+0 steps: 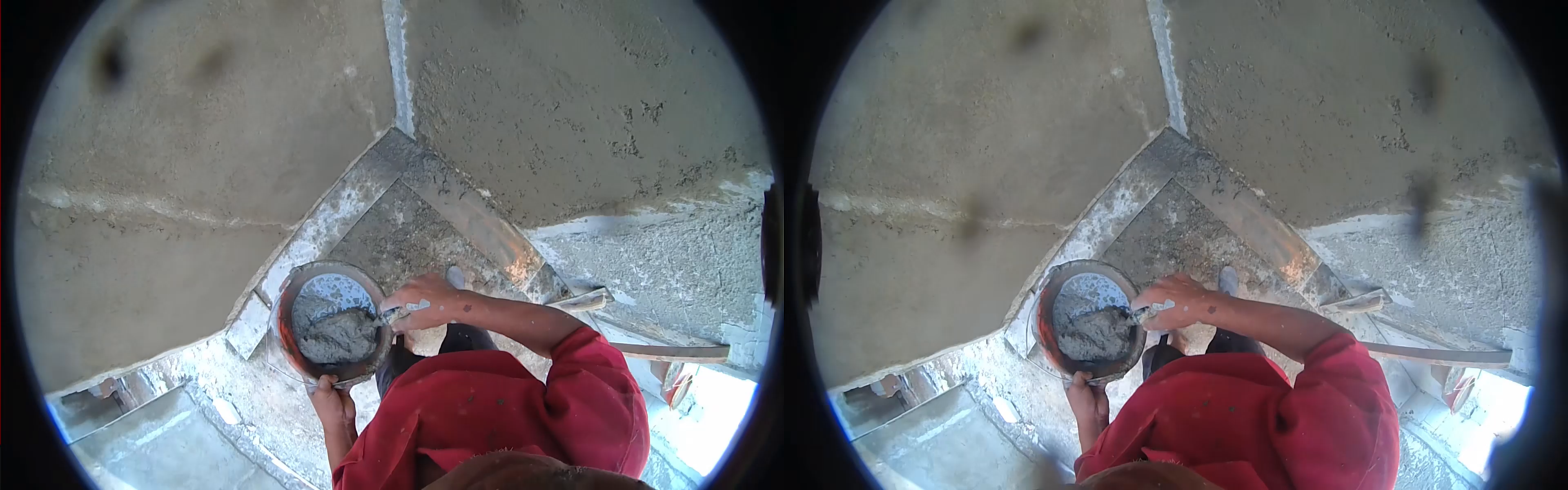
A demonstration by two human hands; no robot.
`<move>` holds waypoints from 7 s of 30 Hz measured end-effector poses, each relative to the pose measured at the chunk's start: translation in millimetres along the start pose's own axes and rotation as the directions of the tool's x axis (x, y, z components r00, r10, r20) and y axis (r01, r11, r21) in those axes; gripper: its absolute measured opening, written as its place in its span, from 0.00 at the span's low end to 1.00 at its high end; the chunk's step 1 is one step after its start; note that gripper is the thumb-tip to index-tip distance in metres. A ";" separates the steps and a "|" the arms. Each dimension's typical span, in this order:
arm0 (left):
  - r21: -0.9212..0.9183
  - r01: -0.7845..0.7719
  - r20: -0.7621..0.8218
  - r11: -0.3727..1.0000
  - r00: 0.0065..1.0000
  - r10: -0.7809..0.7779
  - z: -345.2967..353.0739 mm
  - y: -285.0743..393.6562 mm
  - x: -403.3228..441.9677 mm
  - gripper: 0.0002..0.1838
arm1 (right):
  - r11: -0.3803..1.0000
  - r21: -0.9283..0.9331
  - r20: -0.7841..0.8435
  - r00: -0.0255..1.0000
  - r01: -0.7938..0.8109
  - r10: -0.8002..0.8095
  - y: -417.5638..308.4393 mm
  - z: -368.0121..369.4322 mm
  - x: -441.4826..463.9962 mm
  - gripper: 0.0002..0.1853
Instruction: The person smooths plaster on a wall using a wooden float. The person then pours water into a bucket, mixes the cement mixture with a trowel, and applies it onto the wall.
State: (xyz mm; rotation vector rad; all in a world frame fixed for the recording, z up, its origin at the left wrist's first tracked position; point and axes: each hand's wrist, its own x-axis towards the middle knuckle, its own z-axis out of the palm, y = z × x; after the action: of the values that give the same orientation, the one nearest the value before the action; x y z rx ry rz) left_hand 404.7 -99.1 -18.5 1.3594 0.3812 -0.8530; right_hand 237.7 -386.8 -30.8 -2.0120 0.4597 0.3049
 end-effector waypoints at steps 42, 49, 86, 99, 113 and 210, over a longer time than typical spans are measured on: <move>-0.038 -0.190 0.206 0.981 0.959 0.194 50.6 -68.3 -110.6 0.37 | 0.916 -0.379 -0.225 0.973 -0.132 0.047 -27.8 -12.2 -162.2 0.26; -0.194 -0.291 -0.003 0.937 0.955 0.297 19.3 -67.9 -138.4 0.41 | 0.974 -0.201 0.018 0.995 0.100 -0.098 -66.6 -27.2 -128.6 0.21; -0.204 -0.225 0.227 0.953 0.936 0.270 114.0 -82.9 -163.1 0.48 | 0.879 -0.473 -0.187 0.968 0.061 -0.168 -28.8 -96.9 -191.4 0.21; -0.293 -0.274 -0.161 0.916 0.958 0.235 84.1 -114.9 -153.4 0.44 | 0.953 0.229 -0.110 0.978 0.197 -0.175 29.4 -367.8 -108.5 0.25; -0.299 -0.289 -0.044 0.910 0.956 0.289 94.7 -137.2 -154.9 0.46 | 0.749 -0.662 -0.535 0.694 0.008 -0.481 -42.4 -272.9 -241.2 0.18; -0.050 -0.358 0.369 0.932 0.861 0.351 47.0 -157.1 -283.8 0.56 | 0.606 -0.796 -0.159 0.965 -0.001 -0.207 -25.8 45.7 -314.9 0.18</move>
State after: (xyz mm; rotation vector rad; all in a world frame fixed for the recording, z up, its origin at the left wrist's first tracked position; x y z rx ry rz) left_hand 95.0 -52.4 78.4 1.2018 -0.1742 -0.7818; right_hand -33.7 -275.6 95.2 -2.9804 0.3763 0.2052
